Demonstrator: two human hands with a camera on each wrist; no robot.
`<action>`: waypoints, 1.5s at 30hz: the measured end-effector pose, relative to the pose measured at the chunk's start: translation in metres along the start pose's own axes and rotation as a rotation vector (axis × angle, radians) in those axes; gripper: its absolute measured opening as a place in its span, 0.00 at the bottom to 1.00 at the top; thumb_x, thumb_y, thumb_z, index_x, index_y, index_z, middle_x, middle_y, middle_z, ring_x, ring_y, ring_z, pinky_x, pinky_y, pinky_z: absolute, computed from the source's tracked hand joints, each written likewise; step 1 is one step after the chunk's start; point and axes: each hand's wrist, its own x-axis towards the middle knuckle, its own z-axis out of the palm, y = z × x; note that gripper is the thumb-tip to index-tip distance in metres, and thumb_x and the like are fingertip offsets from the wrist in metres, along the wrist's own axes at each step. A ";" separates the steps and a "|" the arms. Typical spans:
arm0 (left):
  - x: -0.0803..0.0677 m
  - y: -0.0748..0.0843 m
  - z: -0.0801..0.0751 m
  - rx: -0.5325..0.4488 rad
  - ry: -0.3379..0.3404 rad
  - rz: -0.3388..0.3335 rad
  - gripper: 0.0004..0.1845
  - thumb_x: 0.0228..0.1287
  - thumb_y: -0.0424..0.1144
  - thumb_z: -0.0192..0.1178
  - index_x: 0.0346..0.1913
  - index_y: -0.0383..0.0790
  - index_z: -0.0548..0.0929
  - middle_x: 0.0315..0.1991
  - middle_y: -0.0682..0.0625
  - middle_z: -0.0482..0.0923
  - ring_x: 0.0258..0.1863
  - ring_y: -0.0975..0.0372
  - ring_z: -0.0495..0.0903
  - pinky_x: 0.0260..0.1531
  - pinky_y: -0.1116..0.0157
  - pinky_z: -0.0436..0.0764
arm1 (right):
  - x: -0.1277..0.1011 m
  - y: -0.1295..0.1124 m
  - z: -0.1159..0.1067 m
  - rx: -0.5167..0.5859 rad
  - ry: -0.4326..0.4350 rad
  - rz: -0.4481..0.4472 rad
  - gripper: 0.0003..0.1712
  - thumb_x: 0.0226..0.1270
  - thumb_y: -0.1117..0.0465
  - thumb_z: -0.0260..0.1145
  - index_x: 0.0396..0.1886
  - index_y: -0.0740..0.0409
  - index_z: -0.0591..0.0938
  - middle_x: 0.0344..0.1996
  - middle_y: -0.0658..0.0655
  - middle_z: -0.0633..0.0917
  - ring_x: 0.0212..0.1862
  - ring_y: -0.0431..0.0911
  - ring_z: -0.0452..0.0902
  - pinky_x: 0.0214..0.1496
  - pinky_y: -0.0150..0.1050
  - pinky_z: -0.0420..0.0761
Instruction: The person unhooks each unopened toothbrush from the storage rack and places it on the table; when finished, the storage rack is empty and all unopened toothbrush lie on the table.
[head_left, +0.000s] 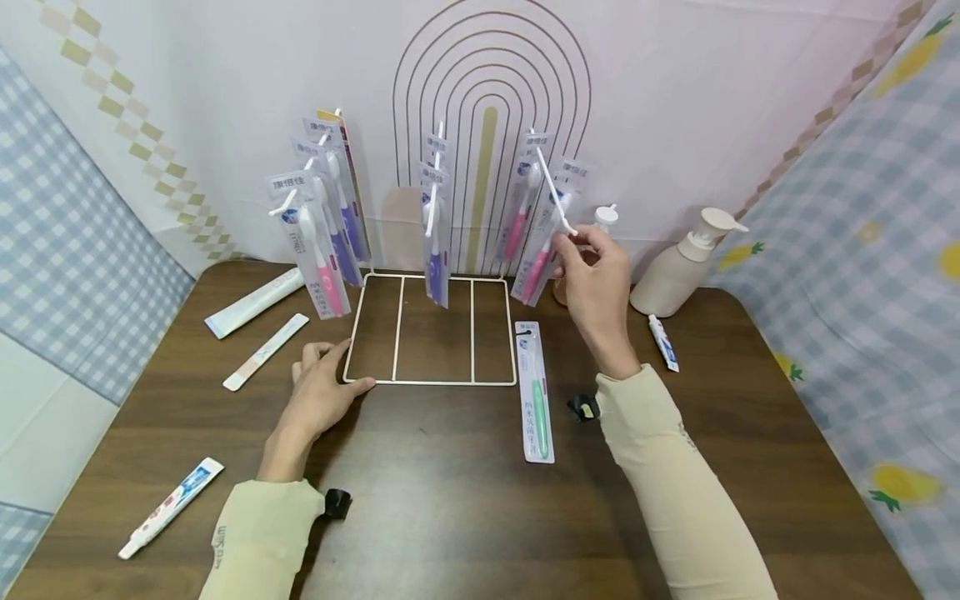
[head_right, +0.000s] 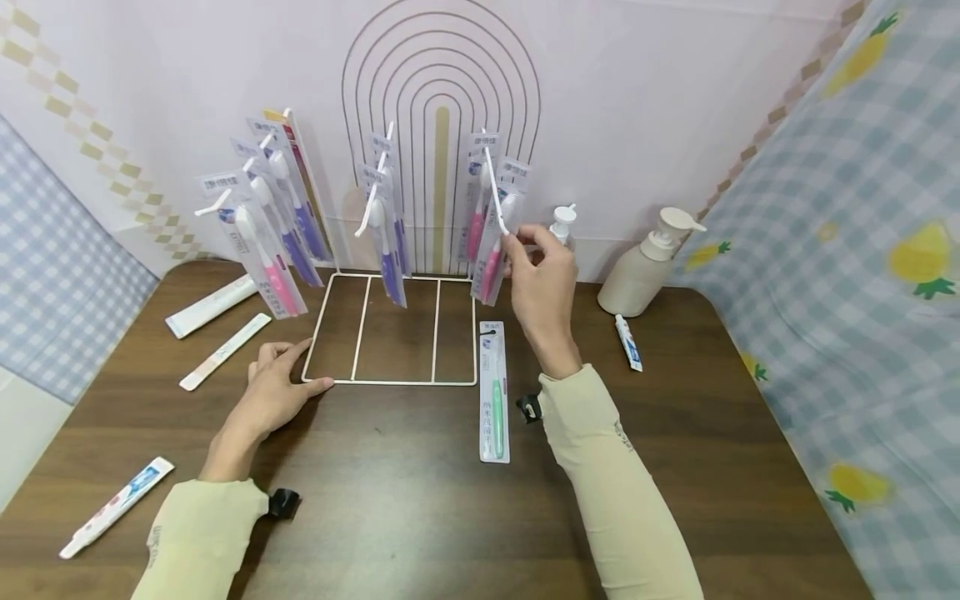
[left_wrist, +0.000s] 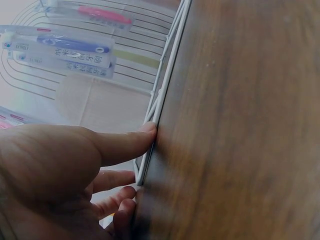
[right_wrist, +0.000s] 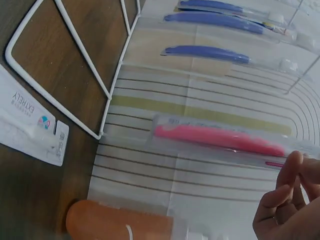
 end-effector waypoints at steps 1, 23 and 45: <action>0.000 0.000 0.000 -0.001 -0.002 -0.002 0.47 0.80 0.46 0.72 0.91 0.32 0.62 0.84 0.28 0.55 0.73 0.31 0.58 0.74 0.31 0.69 | 0.000 0.000 -0.003 0.009 0.007 -0.006 0.10 0.84 0.68 0.70 0.52 0.75 0.89 0.30 0.47 0.86 0.24 0.33 0.80 0.26 0.26 0.80; 0.000 0.000 -0.002 0.003 -0.001 0.007 0.46 0.80 0.45 0.72 0.90 0.31 0.63 0.82 0.27 0.56 0.72 0.31 0.58 0.72 0.32 0.68 | -0.046 0.069 -0.060 -0.222 -0.211 0.451 0.18 0.84 0.57 0.74 0.52 0.71 0.92 0.21 0.45 0.81 0.26 0.36 0.74 0.29 0.29 0.75; -0.001 0.001 -0.001 0.005 -0.010 -0.001 0.46 0.81 0.46 0.71 0.91 0.33 0.62 0.84 0.28 0.54 0.73 0.31 0.57 0.74 0.31 0.69 | -0.065 0.101 -0.056 -0.367 -0.350 0.671 0.17 0.85 0.54 0.72 0.53 0.67 0.92 0.22 0.46 0.80 0.27 0.40 0.72 0.30 0.34 0.70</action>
